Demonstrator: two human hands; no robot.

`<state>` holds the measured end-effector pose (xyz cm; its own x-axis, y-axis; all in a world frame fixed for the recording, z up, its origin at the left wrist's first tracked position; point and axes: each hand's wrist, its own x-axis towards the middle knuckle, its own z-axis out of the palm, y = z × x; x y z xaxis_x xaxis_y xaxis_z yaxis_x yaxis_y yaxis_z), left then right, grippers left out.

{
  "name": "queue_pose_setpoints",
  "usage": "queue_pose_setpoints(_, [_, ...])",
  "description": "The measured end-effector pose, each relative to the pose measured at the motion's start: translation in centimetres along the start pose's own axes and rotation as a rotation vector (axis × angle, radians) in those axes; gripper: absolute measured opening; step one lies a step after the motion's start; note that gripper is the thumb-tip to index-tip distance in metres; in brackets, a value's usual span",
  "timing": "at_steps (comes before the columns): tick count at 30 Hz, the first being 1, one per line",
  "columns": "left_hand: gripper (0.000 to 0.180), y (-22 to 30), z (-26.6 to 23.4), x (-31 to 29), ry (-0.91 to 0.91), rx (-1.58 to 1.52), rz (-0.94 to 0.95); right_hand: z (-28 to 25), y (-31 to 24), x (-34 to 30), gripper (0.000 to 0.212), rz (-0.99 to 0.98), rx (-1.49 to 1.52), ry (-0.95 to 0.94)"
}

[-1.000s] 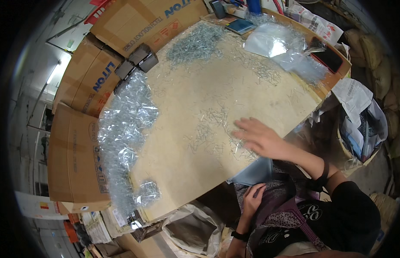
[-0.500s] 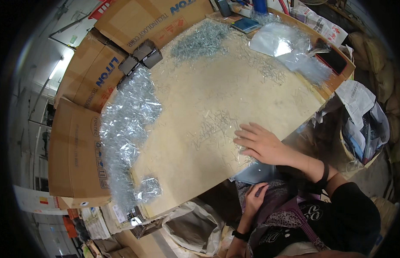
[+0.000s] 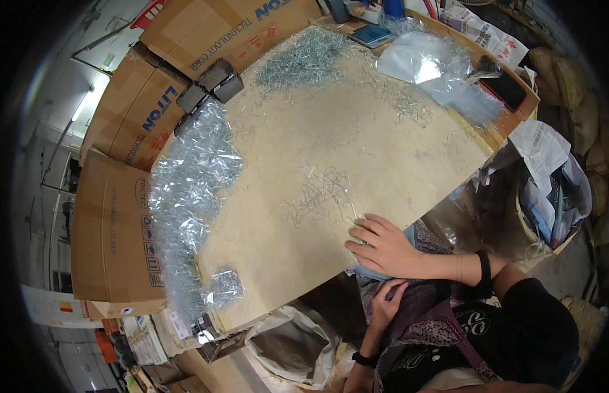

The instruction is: Sorting small metal components or fasteners into plastic bags on a workbench.

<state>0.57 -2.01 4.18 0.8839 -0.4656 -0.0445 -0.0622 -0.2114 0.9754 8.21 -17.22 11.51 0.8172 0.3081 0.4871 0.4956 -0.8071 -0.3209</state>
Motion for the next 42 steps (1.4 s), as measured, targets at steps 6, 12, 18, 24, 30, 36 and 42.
queue_pose_setpoints(6, [0.013, 0.8, -0.3, -0.3, -0.025, -0.037, -0.002, -2.3, -0.1, -2.3, 0.043, -0.021, 0.119, 0.067])
queue_pose_setpoints(12, [0.012, 0.7, -0.5, 0.2, -0.036, 0.189, 0.047, -2.9, 1.2, -1.7, 0.059, 0.029, 0.032, -0.077])
queue_pose_setpoints(18, [0.009, -0.1, -0.4, -0.5, -0.112, 0.023, -0.079, -3.9, 1.6, -2.2, 0.056, 0.027, 0.01, -0.015])
queue_pose_setpoints(24, [0.009, 0.2, -0.5, 0.3, -0.085, 0.08, -0.014, -3.8, 2.6, -0.6, 0.044, -0.021, 0.026, -0.037])
queue_pose_setpoints(30, [0.01, 2.0, -0.9, 0.4, -0.089, 0.115, -0.038, -5.4, 3.5, -5.1, 0.036, -0.119, 0.478, -0.016])
queue_pose_setpoints(36, [0.011, 0.7, -1.5, 1.0, -0.044, 0.174, -0.029, -5.1, 2.9, -7.7, 0.039, 0.104, 0.282, 0.142])
queue_pose_setpoints(42, [0.01, 0.3, -1.3, 0.7, -0.065, 0.185, -0.053, -5.2, 3.7, -2.0, 0.036, -0.006, 0.258, 0.168])
